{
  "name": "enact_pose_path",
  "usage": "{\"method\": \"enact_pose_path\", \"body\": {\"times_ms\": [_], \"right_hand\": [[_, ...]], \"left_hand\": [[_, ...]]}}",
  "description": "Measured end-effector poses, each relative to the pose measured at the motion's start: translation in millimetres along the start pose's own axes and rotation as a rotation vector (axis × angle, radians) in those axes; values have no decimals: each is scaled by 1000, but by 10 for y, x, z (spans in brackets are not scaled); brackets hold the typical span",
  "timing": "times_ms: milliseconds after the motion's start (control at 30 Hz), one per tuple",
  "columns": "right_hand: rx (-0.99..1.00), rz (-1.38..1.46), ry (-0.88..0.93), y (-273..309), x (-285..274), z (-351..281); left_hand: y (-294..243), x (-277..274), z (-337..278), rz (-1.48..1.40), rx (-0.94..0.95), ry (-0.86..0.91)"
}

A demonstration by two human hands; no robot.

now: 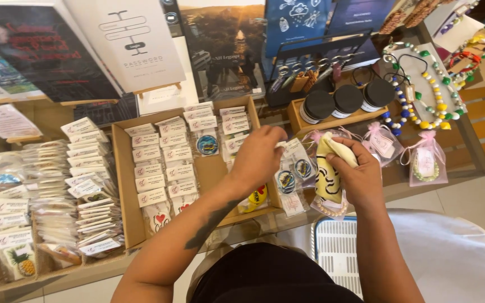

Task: Sorting and cleaning souvenir items like pins and stickers for display.

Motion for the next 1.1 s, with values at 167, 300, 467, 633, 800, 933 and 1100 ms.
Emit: {"method": "enact_pose_path", "body": {"times_ms": [167,300,467,633,800,933,1100], "right_hand": [[57,-28,-53,-246,-204,57],[158,38,-28,-519,-225,111],[172,72,-15,-673,-256,147],[77,110,-30,-475,-171,118],[-119,-53,-25,-170,122,72],[-284,-372,69,7,355,4],[-15,-338,141,125,571,-133]], "left_hand": [[-31,671,170,367,157,158],[53,927,268,689,83,336],[218,1017,330,703,-1,372],[285,932,353,241,-29,193],[350,813,353,-202,-199,159],[291,343,338,-509,-341,102],[371,-666,221,-576,-308,16]]}}
Point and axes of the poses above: each hand's wrist, its own z-axis towards the middle knuckle, its own x-axis out of the palm, y = z × x, the point moved 6 cm from there along z, towards the middle knuckle, and after that the axes turned 4 degrees about -z, right-handed, at the moved point
